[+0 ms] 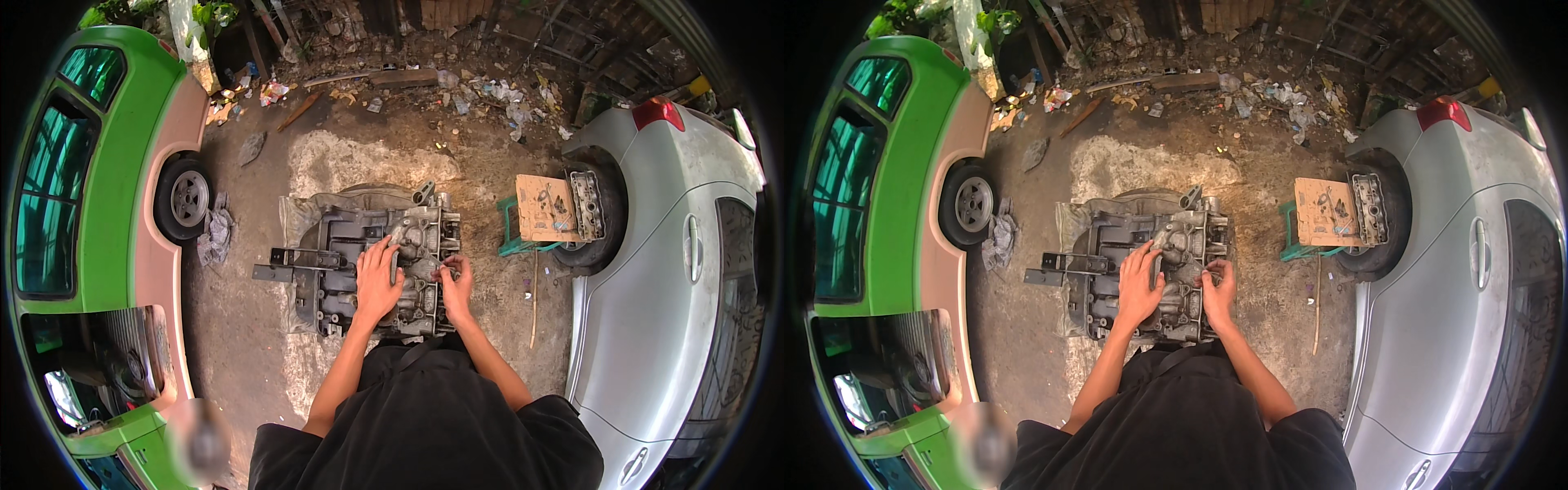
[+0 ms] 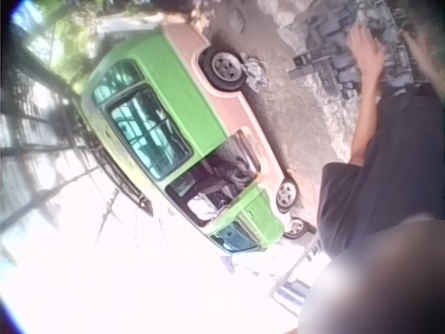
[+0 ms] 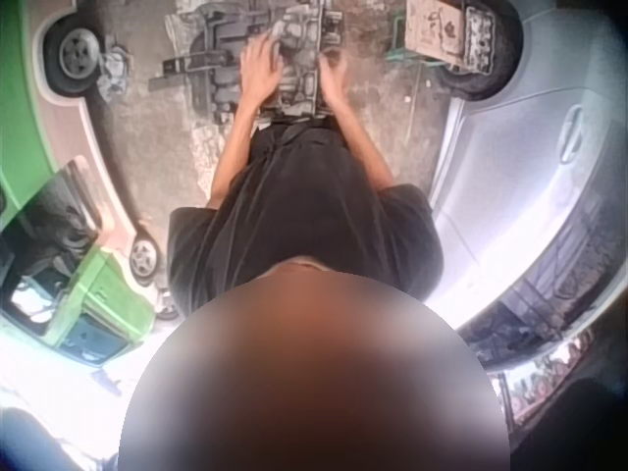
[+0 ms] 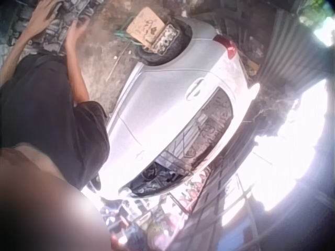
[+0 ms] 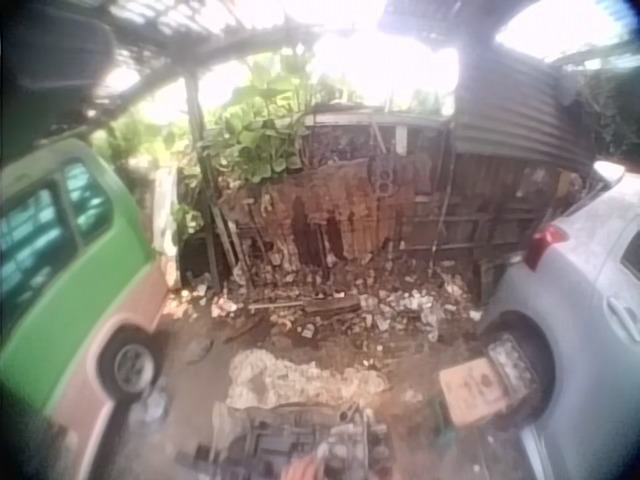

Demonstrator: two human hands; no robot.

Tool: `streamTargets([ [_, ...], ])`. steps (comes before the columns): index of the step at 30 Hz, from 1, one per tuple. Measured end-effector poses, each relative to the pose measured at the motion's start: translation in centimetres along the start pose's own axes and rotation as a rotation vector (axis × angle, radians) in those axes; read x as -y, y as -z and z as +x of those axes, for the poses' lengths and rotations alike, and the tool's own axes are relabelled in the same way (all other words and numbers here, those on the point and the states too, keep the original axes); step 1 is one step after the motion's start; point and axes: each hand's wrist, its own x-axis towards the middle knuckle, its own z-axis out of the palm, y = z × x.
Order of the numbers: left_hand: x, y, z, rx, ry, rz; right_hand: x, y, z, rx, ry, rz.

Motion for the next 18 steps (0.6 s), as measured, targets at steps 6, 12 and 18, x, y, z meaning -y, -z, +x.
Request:
streamTargets([
  [6,0.1,0.0,0.0,0.009,0.002,-0.004,-0.2,0.3,-0.1,0.027,0.000,-0.064],
  [12,0.0,0.1,0.0,0.004,-0.001,-0.008,0.0,0.0,0.3,0.045,0.006,-0.111],
  [18,-0.1,0.1,0.0,0.004,0.013,-0.005,1.7,0.5,3.0,0.036,-0.080,0.017],
])
